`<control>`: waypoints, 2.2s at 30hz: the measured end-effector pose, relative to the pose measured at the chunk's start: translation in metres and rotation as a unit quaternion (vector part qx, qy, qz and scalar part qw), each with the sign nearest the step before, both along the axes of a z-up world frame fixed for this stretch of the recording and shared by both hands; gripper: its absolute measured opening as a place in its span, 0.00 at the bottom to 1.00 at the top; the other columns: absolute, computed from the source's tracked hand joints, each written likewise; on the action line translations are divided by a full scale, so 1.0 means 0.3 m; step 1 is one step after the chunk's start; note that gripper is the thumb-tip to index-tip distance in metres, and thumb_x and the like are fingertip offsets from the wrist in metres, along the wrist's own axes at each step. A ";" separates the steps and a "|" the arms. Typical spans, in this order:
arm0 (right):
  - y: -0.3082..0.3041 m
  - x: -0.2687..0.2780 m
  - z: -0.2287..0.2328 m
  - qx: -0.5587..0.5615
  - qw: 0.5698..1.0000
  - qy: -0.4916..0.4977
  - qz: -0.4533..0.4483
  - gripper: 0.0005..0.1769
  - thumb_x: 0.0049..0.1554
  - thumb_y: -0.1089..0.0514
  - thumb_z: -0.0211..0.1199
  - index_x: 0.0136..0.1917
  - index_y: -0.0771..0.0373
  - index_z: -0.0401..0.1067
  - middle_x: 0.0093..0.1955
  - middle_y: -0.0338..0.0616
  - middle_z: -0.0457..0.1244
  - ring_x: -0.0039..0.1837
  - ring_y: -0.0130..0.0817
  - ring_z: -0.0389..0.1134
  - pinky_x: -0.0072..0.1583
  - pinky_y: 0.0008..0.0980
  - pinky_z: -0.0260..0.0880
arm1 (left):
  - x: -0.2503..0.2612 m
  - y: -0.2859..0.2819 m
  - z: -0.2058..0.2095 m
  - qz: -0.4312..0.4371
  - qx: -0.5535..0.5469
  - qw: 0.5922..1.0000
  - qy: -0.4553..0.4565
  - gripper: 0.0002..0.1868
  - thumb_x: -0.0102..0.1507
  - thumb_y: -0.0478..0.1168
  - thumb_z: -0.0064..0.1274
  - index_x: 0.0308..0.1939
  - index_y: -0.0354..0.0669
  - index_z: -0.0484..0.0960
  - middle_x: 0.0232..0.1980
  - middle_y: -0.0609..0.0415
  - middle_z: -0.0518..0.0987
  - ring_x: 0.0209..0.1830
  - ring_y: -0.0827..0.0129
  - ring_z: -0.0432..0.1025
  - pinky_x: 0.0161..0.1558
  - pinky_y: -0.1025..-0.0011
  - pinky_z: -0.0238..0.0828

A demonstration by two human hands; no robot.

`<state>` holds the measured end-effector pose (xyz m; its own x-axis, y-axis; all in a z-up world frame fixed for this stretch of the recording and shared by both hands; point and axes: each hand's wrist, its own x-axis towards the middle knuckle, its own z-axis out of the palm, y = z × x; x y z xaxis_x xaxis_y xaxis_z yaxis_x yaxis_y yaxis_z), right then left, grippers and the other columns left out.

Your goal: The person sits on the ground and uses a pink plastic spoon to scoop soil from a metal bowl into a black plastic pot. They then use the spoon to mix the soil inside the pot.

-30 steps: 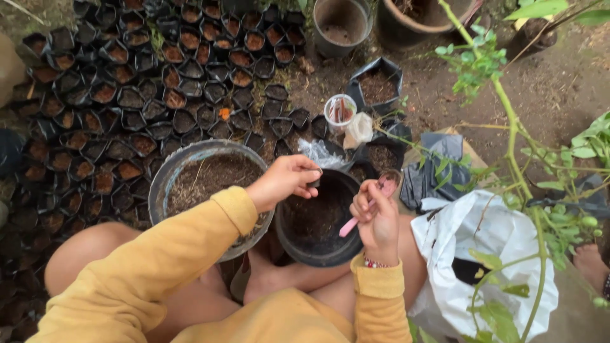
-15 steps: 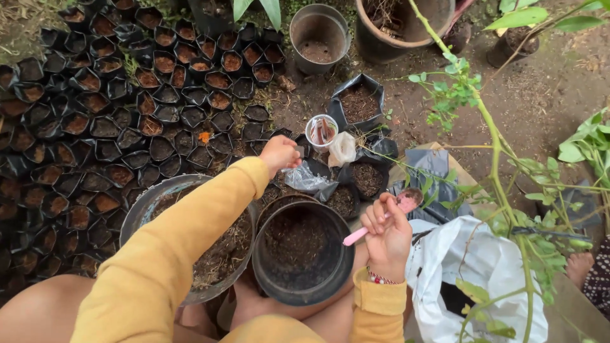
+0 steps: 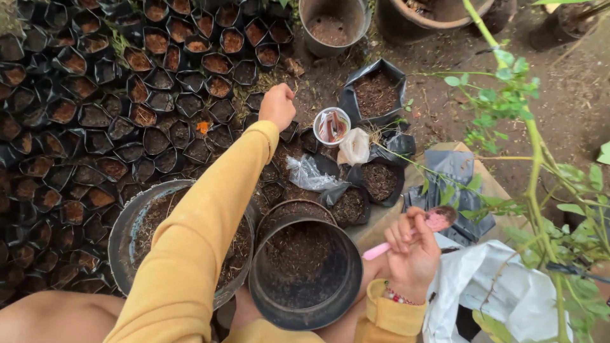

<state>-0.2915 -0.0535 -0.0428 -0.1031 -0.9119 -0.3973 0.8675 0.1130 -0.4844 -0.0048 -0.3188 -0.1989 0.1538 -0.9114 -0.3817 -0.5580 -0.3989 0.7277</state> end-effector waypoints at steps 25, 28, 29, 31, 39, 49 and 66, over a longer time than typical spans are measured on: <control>-0.053 -0.124 -0.234 0.034 0.994 0.102 0.022 0.13 0.71 0.59 0.43 0.60 0.68 0.65 0.36 0.51 0.60 0.29 0.29 0.57 0.33 0.24 0.55 | -0.110 -0.077 -0.248 -0.306 -0.068 0.947 -0.071 0.03 0.56 0.38 0.56 0.34 0.47 0.79 0.43 0.49 0.74 0.42 0.54 0.72 0.45 0.57 0.72; -0.058 -0.105 -0.225 0.036 0.993 0.111 0.018 0.13 0.71 0.59 0.44 0.60 0.69 0.65 0.36 0.52 0.61 0.29 0.31 0.59 0.32 0.25 0.56 | -0.142 -0.125 -0.425 -0.376 -0.220 0.884 -0.169 0.12 0.54 0.35 0.58 0.41 0.44 0.78 0.43 0.48 0.75 0.41 0.52 0.70 0.40 0.56 0.71; -0.059 -0.096 -0.220 0.027 0.993 0.110 0.022 0.14 0.71 0.59 0.44 0.60 0.71 0.66 0.36 0.53 0.63 0.29 0.32 0.60 0.31 0.25 0.58 | -0.159 -0.142 -0.494 -0.407 -0.281 0.842 -0.217 0.15 0.52 0.33 0.58 0.43 0.45 0.80 0.45 0.48 0.76 0.42 0.51 0.72 0.40 0.55 0.73; -0.060 -0.100 -0.231 0.034 0.992 0.118 0.019 0.14 0.71 0.59 0.44 0.60 0.71 0.66 0.36 0.53 0.63 0.28 0.32 0.60 0.31 0.25 0.58 | -0.183 -0.172 -0.543 -0.424 -0.295 0.829 -0.215 0.11 0.54 0.32 0.57 0.40 0.47 0.81 0.42 0.50 0.78 0.42 0.52 0.73 0.40 0.55 0.74; -0.066 -0.078 -0.216 0.038 0.992 0.114 0.022 0.14 0.71 0.60 0.42 0.59 0.71 0.65 0.35 0.53 0.64 0.28 0.32 0.61 0.31 0.25 0.61 | -0.224 -0.146 -0.667 -0.406 -0.337 0.834 -0.164 0.16 0.47 0.25 0.56 0.36 0.45 0.77 0.37 0.46 0.78 0.35 0.49 0.73 0.35 0.52 0.71; -0.071 -0.079 -0.227 0.031 0.994 0.099 0.024 0.15 0.72 0.61 0.40 0.59 0.72 0.65 0.35 0.54 0.63 0.28 0.33 0.61 0.30 0.25 0.62 | -0.177 -0.177 -0.319 -0.262 -0.164 0.944 -0.116 0.03 0.60 0.33 0.57 0.34 0.40 0.78 0.40 0.47 0.77 0.39 0.58 0.71 0.39 0.60 0.72; -0.063 -0.084 -0.230 0.045 0.994 0.099 0.023 0.14 0.71 0.60 0.43 0.60 0.71 0.65 0.35 0.54 0.63 0.27 0.32 0.59 0.29 0.25 0.58 | -0.286 -0.127 -0.274 0.058 0.128 0.872 0.468 0.07 0.63 0.28 0.46 0.35 0.41 0.64 0.31 0.40 0.80 0.33 0.54 0.80 0.40 0.66 0.82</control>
